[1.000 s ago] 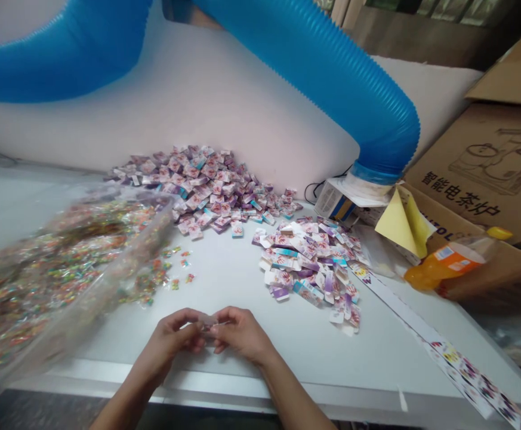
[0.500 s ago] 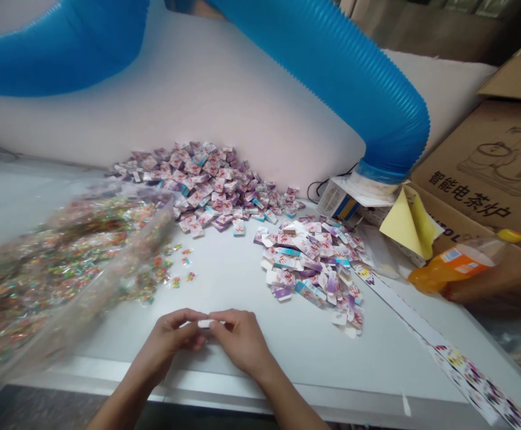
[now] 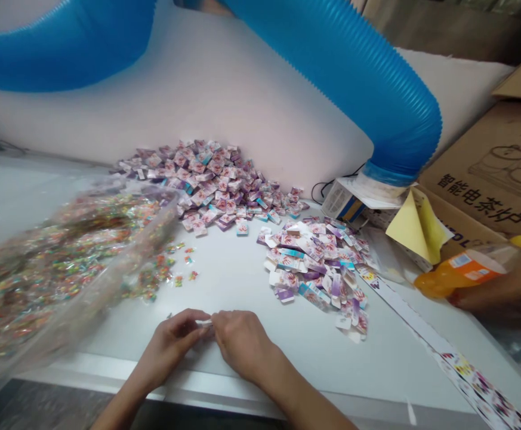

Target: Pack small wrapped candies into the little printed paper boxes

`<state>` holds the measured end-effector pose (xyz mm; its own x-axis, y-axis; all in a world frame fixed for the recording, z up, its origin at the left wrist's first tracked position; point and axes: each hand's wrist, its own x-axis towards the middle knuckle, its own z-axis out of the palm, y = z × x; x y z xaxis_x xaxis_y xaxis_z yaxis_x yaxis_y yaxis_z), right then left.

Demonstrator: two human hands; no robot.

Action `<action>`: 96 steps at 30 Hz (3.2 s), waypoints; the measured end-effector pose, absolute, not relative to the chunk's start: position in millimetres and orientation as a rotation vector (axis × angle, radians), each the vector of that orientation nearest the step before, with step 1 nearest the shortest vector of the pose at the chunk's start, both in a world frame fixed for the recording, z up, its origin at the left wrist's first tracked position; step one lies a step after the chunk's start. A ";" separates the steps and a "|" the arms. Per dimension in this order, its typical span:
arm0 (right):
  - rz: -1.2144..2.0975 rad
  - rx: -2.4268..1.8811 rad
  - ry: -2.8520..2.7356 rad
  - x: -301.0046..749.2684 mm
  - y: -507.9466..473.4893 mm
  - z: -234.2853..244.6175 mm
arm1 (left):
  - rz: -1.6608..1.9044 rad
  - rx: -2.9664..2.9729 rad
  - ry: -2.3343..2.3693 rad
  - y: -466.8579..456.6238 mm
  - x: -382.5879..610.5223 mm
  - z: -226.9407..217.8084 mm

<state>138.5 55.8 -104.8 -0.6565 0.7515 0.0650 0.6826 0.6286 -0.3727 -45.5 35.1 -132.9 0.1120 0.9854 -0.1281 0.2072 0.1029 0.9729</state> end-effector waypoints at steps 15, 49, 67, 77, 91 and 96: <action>-0.246 -0.802 -2.517 146.6 40.3 -140.5 | 1.075 2.040 1.111 32.2 -59.3 -168.1; 0.399 -1.178 -2.439 148.4 43.7 -138.6 | 1.088 2.014 1.273 34.2 -57.1 -168.3; -0.014 -1.936 -2.587 181.1 268.2 -100.6 | 1.084 2.163 1.402 41.4 -51.2 -173.3; -0.271 -1.272 -2.789 147.4 145.1 -130.9 | 1.059 1.319 1.521 63.6 -38.1 -161.4; -0.041 -1.794 -2.378 220.6 195.0 -85.1 | 0.930 1.882 1.833 74.4 -22.4 -167.7; -0.051 -2.137 -2.275 226.0 306.8 -83.9 | 0.888 2.217 1.698 75.8 -19.1 -180.2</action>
<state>226.0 306.8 -83.9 -0.0629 0.9973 0.0371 0.9980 0.0625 0.0100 -19.1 75.8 -180.2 0.1539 0.9306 0.3320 0.8036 -0.3134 0.5060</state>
